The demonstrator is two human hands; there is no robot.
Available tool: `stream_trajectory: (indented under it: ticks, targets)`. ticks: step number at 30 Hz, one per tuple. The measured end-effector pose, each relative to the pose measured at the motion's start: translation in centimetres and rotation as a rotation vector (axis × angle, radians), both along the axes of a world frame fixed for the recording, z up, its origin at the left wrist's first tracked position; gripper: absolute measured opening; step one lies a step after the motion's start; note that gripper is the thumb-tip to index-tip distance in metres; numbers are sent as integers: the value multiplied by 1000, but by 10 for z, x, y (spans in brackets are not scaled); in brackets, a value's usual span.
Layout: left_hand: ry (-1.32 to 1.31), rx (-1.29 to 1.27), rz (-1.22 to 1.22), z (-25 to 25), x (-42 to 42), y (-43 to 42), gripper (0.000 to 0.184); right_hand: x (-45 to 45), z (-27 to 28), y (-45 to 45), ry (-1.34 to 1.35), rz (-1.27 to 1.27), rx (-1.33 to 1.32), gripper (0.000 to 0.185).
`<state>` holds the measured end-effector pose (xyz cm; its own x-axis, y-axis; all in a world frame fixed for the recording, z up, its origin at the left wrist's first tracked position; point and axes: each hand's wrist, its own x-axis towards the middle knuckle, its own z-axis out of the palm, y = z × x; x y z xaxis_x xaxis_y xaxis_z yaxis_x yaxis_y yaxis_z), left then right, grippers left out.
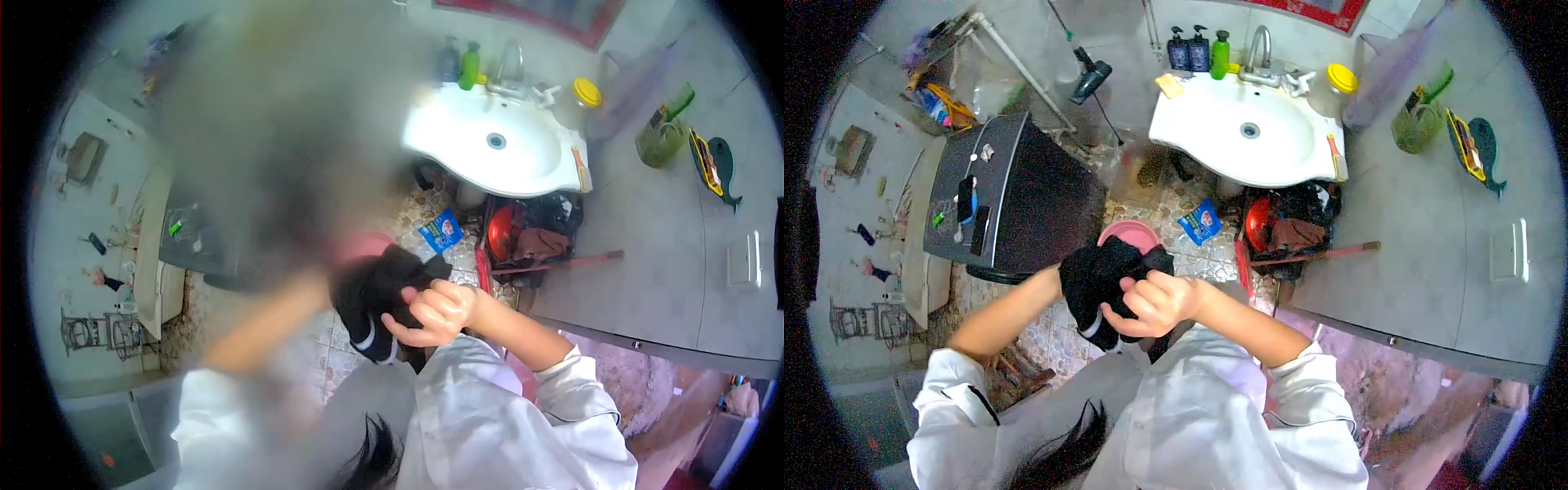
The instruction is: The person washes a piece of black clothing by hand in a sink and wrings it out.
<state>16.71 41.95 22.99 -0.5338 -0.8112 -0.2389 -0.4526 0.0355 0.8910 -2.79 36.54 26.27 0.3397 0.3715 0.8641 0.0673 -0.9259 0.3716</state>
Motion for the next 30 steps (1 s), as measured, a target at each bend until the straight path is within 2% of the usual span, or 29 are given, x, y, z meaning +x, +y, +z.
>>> stream_trajectory:
  ticks: [2,4,5,7,8,9,11,12,14,16,17,18,19,24,25,28,29,30]
  targets:
    - [53,-320,-34,-9,-15,6,38,-8,-9,-4,54,-12,35,39]
    - [662,-19,283,-10,-21,12,38,-12,-15,-13,31,-94,72,32]
    - [957,141,449,-11,-23,17,38,-18,-14,-17,111,-156,104,27]
    - [1399,329,856,-29,-12,42,36,-22,-22,-24,100,-317,199,21]
    - [1546,345,1101,-24,-10,51,34,-22,-29,-25,98,-428,263,19]
    - [1484,125,1204,-24,-16,50,35,-17,-35,-26,63,-480,438,17]
    - [1271,-16,1337,-5,-20,48,42,-5,-56,-23,27,-519,771,13]
    - [1156,-75,1406,8,-23,45,47,-2,-87,-15,93,-492,987,14]
    - [800,-487,1076,43,-33,31,59,10,-94,5,125,-105,1668,23]
    - [727,-556,889,74,-46,21,59,24,-66,5,79,117,1563,31]
    - [407,-596,779,80,-37,23,49,27,-49,1,176,182,1476,29]
    - [352,-579,750,88,-37,22,42,26,-40,0,224,253,1434,29]
    - [258,-663,589,103,-35,16,40,25,-33,0,261,323,1419,29]
    - [212,-787,339,123,-32,-24,35,25,-35,10,459,612,1418,30]
    - [145,-760,270,131,-32,-35,34,26,-36,14,503,658,1418,30]
    - [204,-544,209,124,-40,-63,31,25,-42,21,600,757,1430,30]
    - [143,-449,124,128,-40,-69,28,25,-44,21,625,782,1445,31]
    - [221,-482,106,122,-47,-74,25,24,-46,21,650,808,1462,31]
